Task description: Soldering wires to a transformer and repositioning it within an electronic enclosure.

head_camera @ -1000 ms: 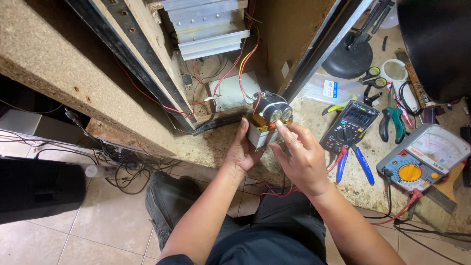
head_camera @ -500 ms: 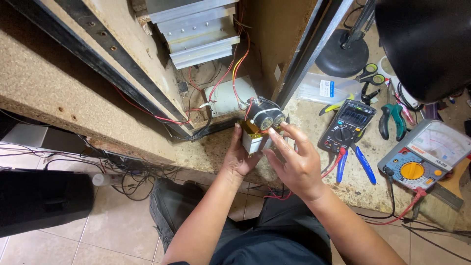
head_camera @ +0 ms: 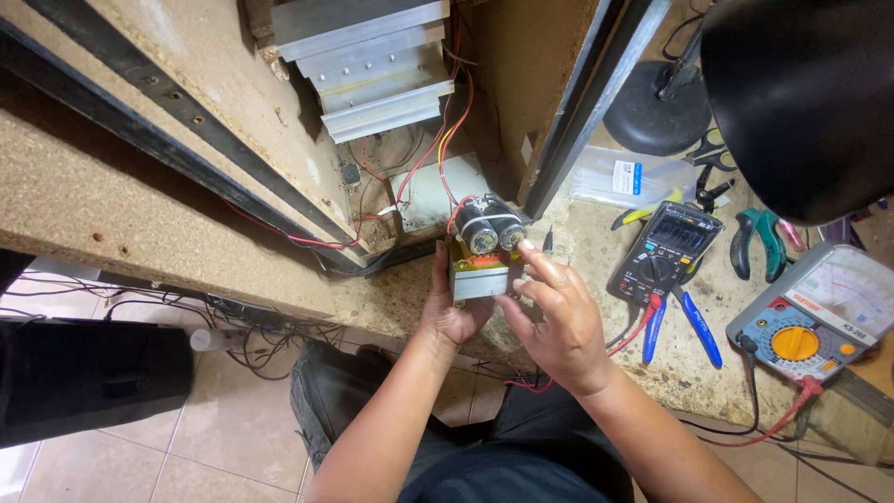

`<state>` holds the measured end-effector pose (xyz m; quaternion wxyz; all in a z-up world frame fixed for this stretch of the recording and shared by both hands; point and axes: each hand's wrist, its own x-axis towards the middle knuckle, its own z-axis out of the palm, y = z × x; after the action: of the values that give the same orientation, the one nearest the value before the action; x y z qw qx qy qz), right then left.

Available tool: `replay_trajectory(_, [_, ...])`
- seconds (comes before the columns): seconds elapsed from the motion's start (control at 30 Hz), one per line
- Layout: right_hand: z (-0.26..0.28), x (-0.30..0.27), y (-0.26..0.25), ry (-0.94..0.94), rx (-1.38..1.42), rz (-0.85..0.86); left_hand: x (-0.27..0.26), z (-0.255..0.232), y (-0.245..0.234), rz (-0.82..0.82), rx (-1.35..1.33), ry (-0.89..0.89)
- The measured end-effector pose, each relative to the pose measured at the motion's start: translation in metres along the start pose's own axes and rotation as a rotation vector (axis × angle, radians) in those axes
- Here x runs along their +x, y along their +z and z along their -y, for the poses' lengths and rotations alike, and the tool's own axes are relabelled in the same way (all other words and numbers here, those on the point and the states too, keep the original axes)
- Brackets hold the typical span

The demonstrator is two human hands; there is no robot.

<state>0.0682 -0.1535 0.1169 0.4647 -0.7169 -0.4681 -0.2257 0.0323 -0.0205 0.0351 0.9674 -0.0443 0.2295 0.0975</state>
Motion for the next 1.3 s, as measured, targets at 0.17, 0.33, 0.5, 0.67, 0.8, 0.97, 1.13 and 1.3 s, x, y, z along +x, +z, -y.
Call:
replay_trajectory(0.17, [-0.003, 0.0, -0.001, -0.013, 0.011, -0.025, 0.013, -0.003, -0.014, -0.021, 0.048, 0.0])
replay_trajectory(0.33, [-0.009, -0.002, 0.0, -0.02, 0.032, -0.038, 0.006, -0.002, -0.002, 0.028, 0.15, -0.007])
replay_trajectory(0.5, [-0.011, 0.0, 0.001, -0.015, 0.053, -0.043, 0.009, -0.008, -0.001, 0.052, 0.154, -0.004])
replay_trajectory(0.67, [-0.01, 0.003, 0.002, -0.027, 0.076, -0.065, 0.021, -0.018, -0.022, 0.045, 0.153, -0.049])
replay_trajectory(0.8, [-0.013, 0.003, 0.002, -0.037, 0.087, -0.067, 0.018, -0.017, -0.01, 0.07, 0.14, -0.062])
replay_trajectory(0.97, [-0.011, 0.005, -0.001, -0.023, 0.1, -0.059, 0.026, -0.021, -0.024, 0.086, 0.141, -0.06])
replay_trajectory(1.13, [-0.009, 0.009, -0.001, -0.021, 0.073, -0.044, 0.021, -0.017, -0.017, 0.099, 0.113, -0.046])
replay_trajectory(1.3, [-0.01, 0.015, -0.003, -0.022, 0.083, -0.03, 0.01, -0.009, 0.002, 0.093, 0.064, -0.04])
